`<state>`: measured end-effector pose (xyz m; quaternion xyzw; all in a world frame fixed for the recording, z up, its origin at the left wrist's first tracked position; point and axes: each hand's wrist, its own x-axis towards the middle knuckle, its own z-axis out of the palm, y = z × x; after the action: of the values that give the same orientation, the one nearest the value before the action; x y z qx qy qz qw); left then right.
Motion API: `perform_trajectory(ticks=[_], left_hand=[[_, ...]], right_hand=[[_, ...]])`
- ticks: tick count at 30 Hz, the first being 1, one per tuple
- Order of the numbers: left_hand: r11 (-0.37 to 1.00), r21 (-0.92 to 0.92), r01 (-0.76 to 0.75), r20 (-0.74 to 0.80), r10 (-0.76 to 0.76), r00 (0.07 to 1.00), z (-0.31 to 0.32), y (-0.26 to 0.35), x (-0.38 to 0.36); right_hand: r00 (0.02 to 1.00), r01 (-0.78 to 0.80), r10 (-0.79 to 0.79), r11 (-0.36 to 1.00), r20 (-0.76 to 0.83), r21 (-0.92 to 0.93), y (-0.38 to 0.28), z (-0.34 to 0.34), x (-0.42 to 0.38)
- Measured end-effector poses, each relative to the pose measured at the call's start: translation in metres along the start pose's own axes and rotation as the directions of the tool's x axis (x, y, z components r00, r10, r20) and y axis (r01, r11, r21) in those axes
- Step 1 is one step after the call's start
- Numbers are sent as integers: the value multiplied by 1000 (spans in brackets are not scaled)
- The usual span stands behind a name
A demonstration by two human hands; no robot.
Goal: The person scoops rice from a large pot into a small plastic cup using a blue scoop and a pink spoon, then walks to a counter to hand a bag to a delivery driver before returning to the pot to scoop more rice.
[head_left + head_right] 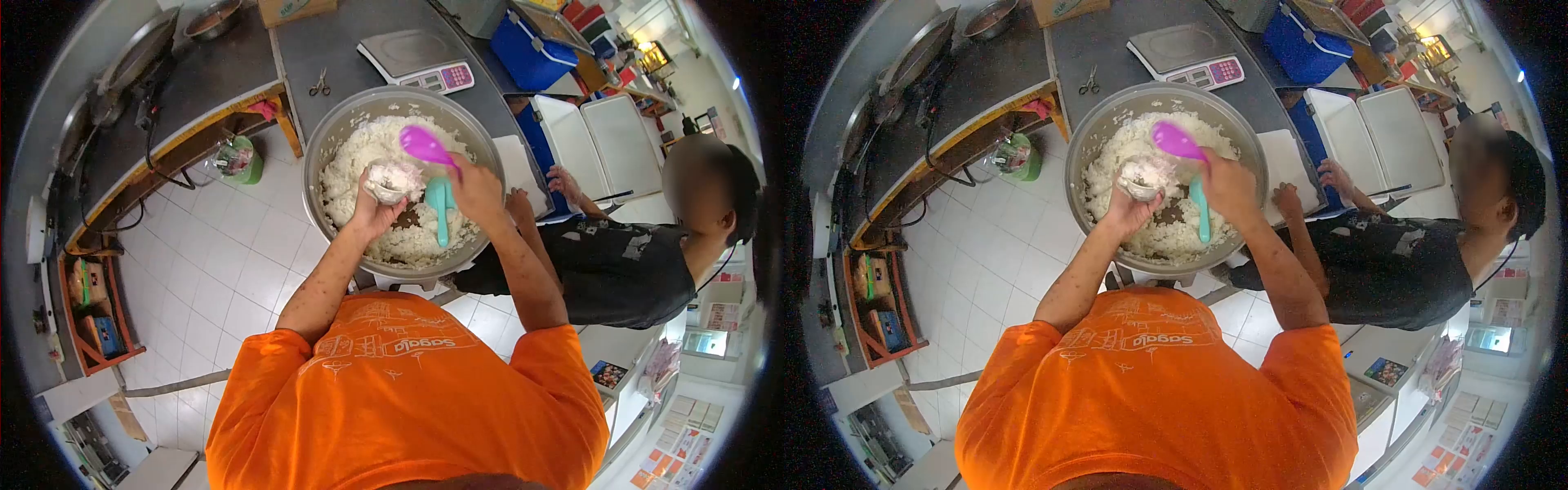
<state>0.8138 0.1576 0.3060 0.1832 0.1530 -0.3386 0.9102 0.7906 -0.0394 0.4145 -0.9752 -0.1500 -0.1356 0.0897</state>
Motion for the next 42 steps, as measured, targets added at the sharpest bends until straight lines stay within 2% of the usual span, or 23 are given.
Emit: perform_trajectory(ticks=[2,3,4,5,7,8,10,11,12,13,14,16,17,19,23,25,29,30,31,33,35,40,42], left_hand=[[999,25,-48,8,48,999,3,3,-8],[998,23,-51,7,51,999,7,3,-11],[979,139,-150,-67,160,985,13,1,-13],[937,259,-234,-127,274,953,17,-1,-13],[904,341,-256,-119,312,943,6,-7,-1],[863,424,-274,-107,348,931,-3,-11,4],[869,449,-210,-107,286,952,-5,-5,0],[870,469,-148,-110,224,968,-7,-1,-3],[885,448,-128,-74,180,981,-11,2,-1],[885,450,-119,-79,172,982,-10,2,-8],[877,471,-94,-74,145,987,-8,5,-14],[865,499,-51,-65,96,993,-2,13,-20],[861,506,-49,-64,94,994,-1,15,-19],[831,543,-122,-73,192,979,1,14,-18],[753,646,-127,-100,249,963,-8,5,-13],[798,590,-124,-97,223,970,0,4,-16],[832,550,-78,-119,170,978,-9,6,-19],[827,556,-84,-112,175,978,-2,11,-21],[773,624,-114,-122,240,963,9,16,-27],[723,677,-136,-141,310,940,12,15,-28],[747,624,-228,-93,361,928,5,10,-23],[866,481,-141,-157,243,957,11,6,-36],[894,440,-90,-140,167,976,0,9,-32]], right_hand=[[975,-215,213,843,61,493,22,18,-9],[976,-213,210,843,61,494,15,18,-15],[822,-570,370,541,434,618,0,18,-26],[542,-837,348,147,765,526,-13,19,-33],[557,-816,257,-8,790,578,-33,44,-42],[551,-819,256,-16,794,573,-43,53,-46],[601,-799,356,243,716,550,-53,62,-46],[599,-801,360,237,716,551,-49,71,-49],[800,-589,312,569,512,574,-42,84,-54],[938,-302,166,822,305,482,-38,88,-56],[936,-311,176,817,305,485,-29,87,-58],[855,-384,236,886,462,259,-11,69,-50],[856,-388,240,883,458,263,-10,60,-45],[818,-560,366,684,443,469,-14,33,-33],[852,-476,198,678,484,560,-52,48,-35],[944,-315,196,775,265,548,-45,82,-39],[913,-334,144,802,382,495,-24,65,-39],[778,-603,319,620,541,501,-25,47,-33],[578,-813,428,378,695,444,-28,31,-27],[584,-810,409,343,701,475,-44,25,-25],[841,-482,215,716,497,506,-65,38,-30],[872,-455,257,738,416,497,-53,59,-40],[915,-352,150,749,374,560,-38,54,-33]])
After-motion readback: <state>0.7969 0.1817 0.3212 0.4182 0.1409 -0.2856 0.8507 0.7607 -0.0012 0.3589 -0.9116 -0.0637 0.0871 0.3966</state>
